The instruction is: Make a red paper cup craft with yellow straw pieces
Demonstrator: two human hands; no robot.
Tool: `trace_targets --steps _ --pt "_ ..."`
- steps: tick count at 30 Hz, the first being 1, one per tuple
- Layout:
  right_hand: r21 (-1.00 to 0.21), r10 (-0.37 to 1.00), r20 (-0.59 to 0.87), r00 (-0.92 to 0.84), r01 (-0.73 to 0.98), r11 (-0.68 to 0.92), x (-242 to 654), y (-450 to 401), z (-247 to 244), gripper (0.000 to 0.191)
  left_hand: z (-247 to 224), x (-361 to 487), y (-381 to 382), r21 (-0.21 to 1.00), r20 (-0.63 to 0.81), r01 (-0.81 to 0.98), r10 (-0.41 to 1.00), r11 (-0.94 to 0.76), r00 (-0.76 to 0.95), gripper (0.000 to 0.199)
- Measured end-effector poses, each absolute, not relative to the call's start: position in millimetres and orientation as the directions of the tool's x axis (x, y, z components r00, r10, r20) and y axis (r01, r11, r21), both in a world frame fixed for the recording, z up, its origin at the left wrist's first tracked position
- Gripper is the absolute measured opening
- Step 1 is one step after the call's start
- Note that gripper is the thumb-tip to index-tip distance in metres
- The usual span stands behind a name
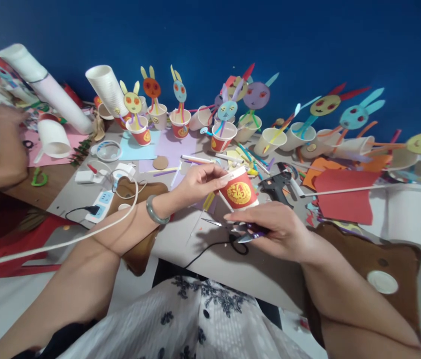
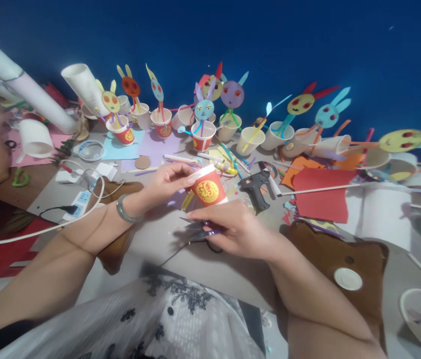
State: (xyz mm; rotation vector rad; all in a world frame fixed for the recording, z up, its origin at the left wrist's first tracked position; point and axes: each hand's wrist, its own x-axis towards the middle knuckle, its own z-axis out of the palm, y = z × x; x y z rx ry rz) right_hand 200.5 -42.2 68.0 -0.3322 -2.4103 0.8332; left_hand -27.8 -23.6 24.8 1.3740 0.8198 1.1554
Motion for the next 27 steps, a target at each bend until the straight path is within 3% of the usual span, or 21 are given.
trace_targets --steps 4,10,20,27 --pt "-0.555 0.519 0.493 -0.698 0.208 0.806 199 -45 67 0.009 25 -29 -22 0.986 0.126 -0.140 0.942 -0.085 0.312 0.037" --pt "-0.485 0.716 0.459 -0.525 0.528 0.698 200 -39 61 0.037 23 -31 -20 0.984 0.148 -0.143 0.934 -0.106 0.325 0.040" --pt "-0.216 0.707 0.442 -0.552 0.699 0.681 205 -29 51 0.044 17 -34 -16 0.952 0.285 0.015 0.900 -0.307 0.329 0.038" --pt "-0.116 0.715 0.404 -0.571 0.743 0.659 204 -29 49 0.048 15 -33 -17 0.802 0.475 0.223 0.818 -0.555 0.325 0.034"
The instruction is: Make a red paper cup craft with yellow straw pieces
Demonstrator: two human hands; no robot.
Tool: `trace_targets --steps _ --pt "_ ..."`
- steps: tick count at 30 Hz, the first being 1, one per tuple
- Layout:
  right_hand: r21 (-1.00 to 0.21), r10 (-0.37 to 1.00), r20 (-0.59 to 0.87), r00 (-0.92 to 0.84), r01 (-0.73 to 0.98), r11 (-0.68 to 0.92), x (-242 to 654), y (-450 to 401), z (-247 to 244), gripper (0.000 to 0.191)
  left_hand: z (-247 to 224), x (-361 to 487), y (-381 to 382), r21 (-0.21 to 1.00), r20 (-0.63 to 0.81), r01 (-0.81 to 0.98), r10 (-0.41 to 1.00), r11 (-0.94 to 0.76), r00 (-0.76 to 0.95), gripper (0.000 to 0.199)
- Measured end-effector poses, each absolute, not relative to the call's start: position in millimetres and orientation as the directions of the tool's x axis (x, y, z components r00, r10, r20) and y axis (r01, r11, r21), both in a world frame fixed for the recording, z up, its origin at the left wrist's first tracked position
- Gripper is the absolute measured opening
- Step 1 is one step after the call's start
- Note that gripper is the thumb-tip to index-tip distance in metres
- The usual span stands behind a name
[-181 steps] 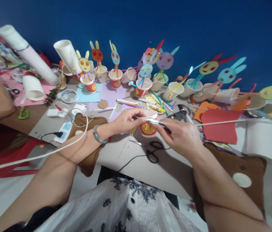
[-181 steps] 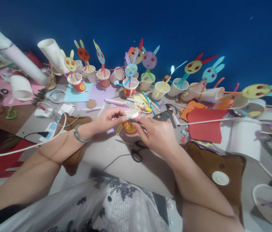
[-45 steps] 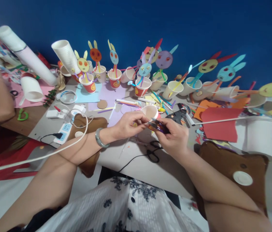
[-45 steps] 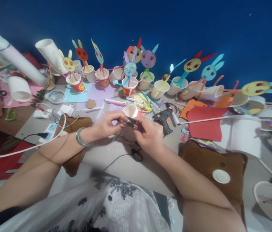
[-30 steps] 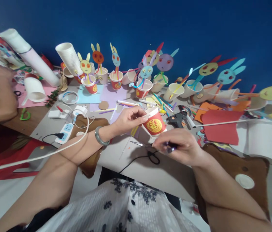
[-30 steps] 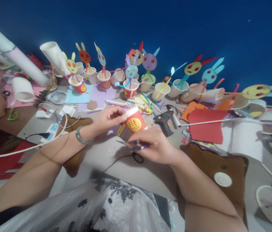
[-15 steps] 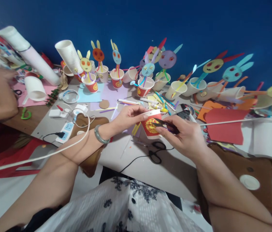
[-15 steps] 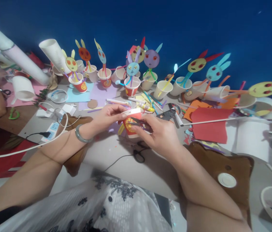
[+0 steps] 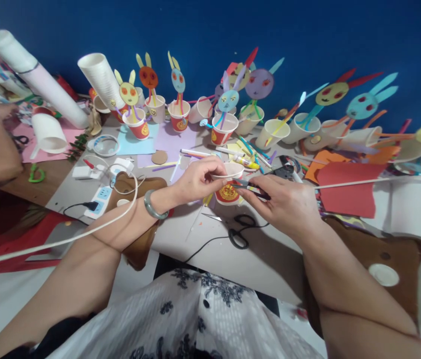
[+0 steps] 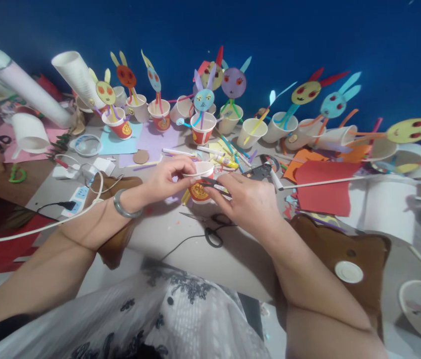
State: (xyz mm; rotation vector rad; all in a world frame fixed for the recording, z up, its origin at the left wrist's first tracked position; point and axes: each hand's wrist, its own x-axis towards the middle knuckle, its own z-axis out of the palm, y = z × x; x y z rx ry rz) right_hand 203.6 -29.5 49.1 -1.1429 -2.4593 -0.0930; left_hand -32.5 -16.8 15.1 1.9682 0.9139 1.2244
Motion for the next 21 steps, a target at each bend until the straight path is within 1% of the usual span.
trace_targets --steps 4,9,12,16,21 --pt "-0.049 0.725 0.380 -0.575 0.770 0.636 202 -35 52 0.050 17 -34 -15 0.717 0.538 0.253 0.746 -0.650 0.392 0.029" --pt "0.008 0.728 0.337 -0.597 0.775 0.632 202 -44 56 0.049 20 -35 -16 0.640 0.535 0.287 0.681 -0.713 0.499 0.023" --pt "0.035 0.710 0.311 -0.631 0.755 0.655 203 -46 58 0.046 22 -36 -18 0.638 0.519 0.259 0.653 -0.725 0.552 0.020" --pt "0.031 0.698 0.306 -0.647 0.740 0.672 206 -48 60 0.047 24 -36 -20 0.652 0.516 0.222 0.639 -0.725 0.571 0.015" --pt "0.064 0.710 0.302 -0.637 0.756 0.651 205 -53 60 0.047 28 -36 -21 0.644 0.465 0.268 0.645 -0.716 0.607 0.018"
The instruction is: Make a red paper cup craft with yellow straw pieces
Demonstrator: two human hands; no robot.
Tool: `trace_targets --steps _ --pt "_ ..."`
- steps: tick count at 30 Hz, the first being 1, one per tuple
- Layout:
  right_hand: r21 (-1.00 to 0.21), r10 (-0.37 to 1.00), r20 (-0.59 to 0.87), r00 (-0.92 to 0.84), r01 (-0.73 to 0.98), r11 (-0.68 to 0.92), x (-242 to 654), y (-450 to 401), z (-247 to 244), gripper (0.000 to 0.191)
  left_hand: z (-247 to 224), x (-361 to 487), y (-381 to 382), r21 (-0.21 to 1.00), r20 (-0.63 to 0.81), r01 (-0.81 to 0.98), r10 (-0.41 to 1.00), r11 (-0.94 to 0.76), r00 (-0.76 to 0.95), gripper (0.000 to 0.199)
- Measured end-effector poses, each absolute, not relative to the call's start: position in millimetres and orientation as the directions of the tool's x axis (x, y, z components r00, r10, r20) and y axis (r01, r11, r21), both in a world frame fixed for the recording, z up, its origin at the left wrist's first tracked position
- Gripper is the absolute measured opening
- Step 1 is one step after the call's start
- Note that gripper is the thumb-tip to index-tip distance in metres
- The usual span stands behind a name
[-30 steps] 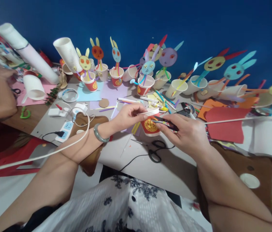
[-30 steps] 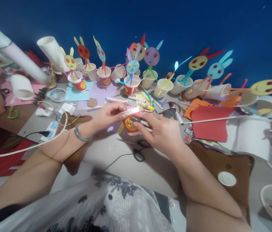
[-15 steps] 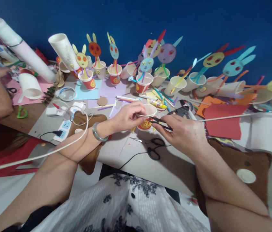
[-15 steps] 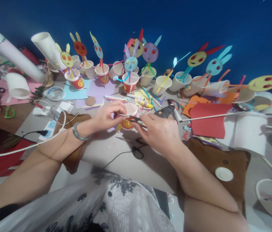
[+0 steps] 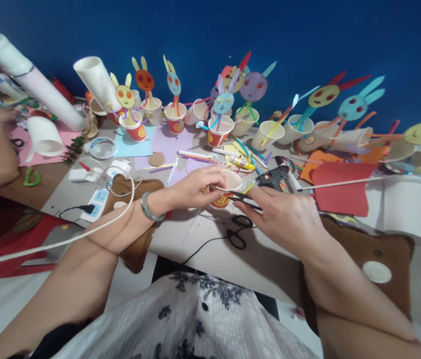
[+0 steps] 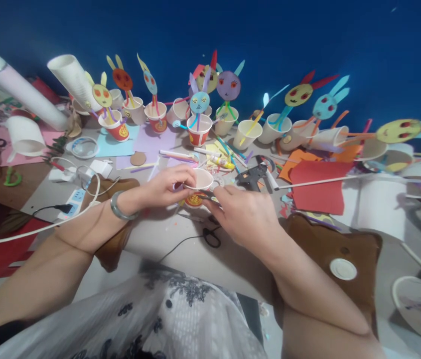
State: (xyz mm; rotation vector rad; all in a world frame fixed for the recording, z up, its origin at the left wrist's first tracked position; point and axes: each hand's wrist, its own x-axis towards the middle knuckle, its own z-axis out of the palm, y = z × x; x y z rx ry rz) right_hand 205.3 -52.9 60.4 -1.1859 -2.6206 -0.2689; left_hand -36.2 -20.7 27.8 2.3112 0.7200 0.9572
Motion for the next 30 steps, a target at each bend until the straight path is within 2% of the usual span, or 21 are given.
trace_targets --steps 8,12,23,30 --pt "0.111 0.725 0.267 -0.635 0.768 0.631 200 -58 57 0.042 26 -36 -21 0.642 0.406 0.291 0.636 -0.710 0.657 0.015" --pt "0.078 0.704 0.268 -0.658 0.743 0.665 204 -54 59 0.045 27 -37 -21 0.648 0.414 0.260 0.618 -0.715 0.668 0.014" --pt "-0.199 0.719 0.263 -0.644 0.693 0.693 212 -48 64 0.035 27 -36 -20 0.660 0.502 0.152 0.583 -0.736 0.639 0.016" --pt "-0.405 0.776 0.196 -0.600 0.671 0.621 212 -45 73 0.034 25 -35 -19 0.699 0.542 0.103 0.618 -0.708 0.570 0.017"
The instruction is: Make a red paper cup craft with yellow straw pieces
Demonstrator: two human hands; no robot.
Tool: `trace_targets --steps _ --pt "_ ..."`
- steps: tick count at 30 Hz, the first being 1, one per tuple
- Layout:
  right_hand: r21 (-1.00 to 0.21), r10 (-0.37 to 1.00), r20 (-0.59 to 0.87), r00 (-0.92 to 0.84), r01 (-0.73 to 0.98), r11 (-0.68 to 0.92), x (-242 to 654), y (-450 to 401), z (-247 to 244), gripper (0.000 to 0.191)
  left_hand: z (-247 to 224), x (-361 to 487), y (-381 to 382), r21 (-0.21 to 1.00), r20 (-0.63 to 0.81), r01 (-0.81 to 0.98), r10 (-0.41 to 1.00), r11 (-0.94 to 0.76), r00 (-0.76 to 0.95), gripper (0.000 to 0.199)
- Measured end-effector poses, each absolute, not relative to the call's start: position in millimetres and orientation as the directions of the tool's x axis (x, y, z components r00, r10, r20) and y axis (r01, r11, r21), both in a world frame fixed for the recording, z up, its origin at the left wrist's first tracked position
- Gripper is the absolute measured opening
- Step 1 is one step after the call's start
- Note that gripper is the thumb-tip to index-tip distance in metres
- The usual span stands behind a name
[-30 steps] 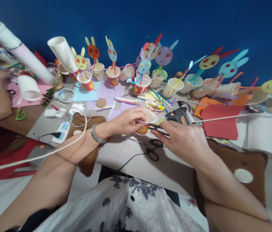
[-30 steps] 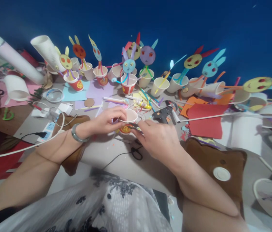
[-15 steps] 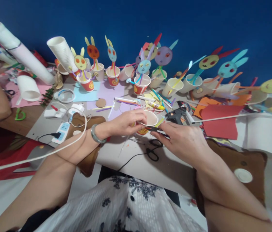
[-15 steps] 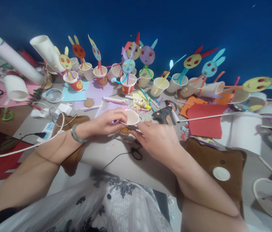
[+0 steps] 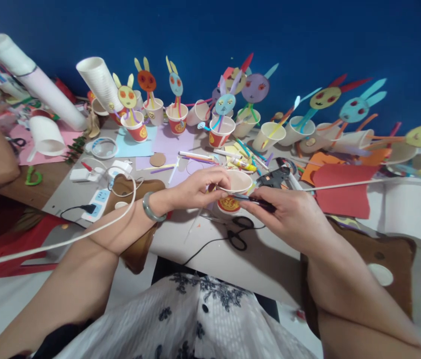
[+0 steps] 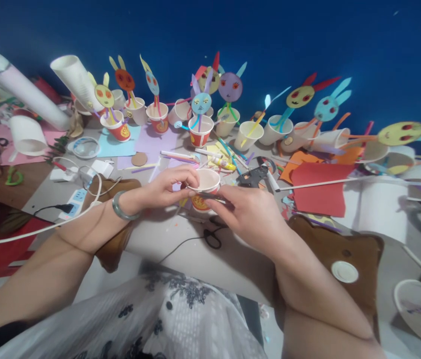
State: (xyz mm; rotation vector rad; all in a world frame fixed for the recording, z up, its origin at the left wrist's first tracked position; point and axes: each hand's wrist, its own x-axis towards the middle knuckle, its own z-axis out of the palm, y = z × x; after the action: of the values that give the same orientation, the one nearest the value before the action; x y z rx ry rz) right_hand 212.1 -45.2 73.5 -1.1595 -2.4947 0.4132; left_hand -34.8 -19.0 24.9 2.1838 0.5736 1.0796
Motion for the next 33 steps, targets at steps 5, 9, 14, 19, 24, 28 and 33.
trace_targets --steps 5,9,14,19,24,28,33 --pt "-0.507 0.811 0.210 -0.546 0.648 0.568 210 -43 69 0.038 26 -35 -19 0.756 0.551 0.035 0.665 -0.653 0.505 0.018" --pt "-0.542 0.835 0.240 -0.496 0.645 0.539 207 -42 64 0.037 25 -33 -20 0.811 0.507 0.024 0.724 -0.584 0.468 0.023" --pt "-0.534 0.832 0.302 -0.466 0.640 0.553 206 -41 60 0.036 20 -30 -21 0.851 0.490 -0.038 0.765 -0.524 0.418 0.024" --pt "-0.513 0.812 0.361 -0.460 0.629 0.584 204 -42 60 0.031 18 -28 -22 0.893 0.430 -0.062 0.803 -0.446 0.413 0.027" --pt "-0.648 0.710 0.288 -0.642 0.415 0.638 201 -43 68 0.031 21 -29 -22 0.939 0.339 -0.077 0.861 -0.335 0.378 0.033" --pt "-0.805 0.447 0.233 -0.864 0.087 0.587 204 -43 76 0.030 23 -29 -21 0.960 0.277 -0.139 0.887 -0.242 0.368 0.036" --pt "-0.812 0.385 0.228 -0.895 0.044 0.582 206 -43 74 0.025 25 -30 -22 0.970 0.237 -0.136 0.905 -0.201 0.352 0.039"
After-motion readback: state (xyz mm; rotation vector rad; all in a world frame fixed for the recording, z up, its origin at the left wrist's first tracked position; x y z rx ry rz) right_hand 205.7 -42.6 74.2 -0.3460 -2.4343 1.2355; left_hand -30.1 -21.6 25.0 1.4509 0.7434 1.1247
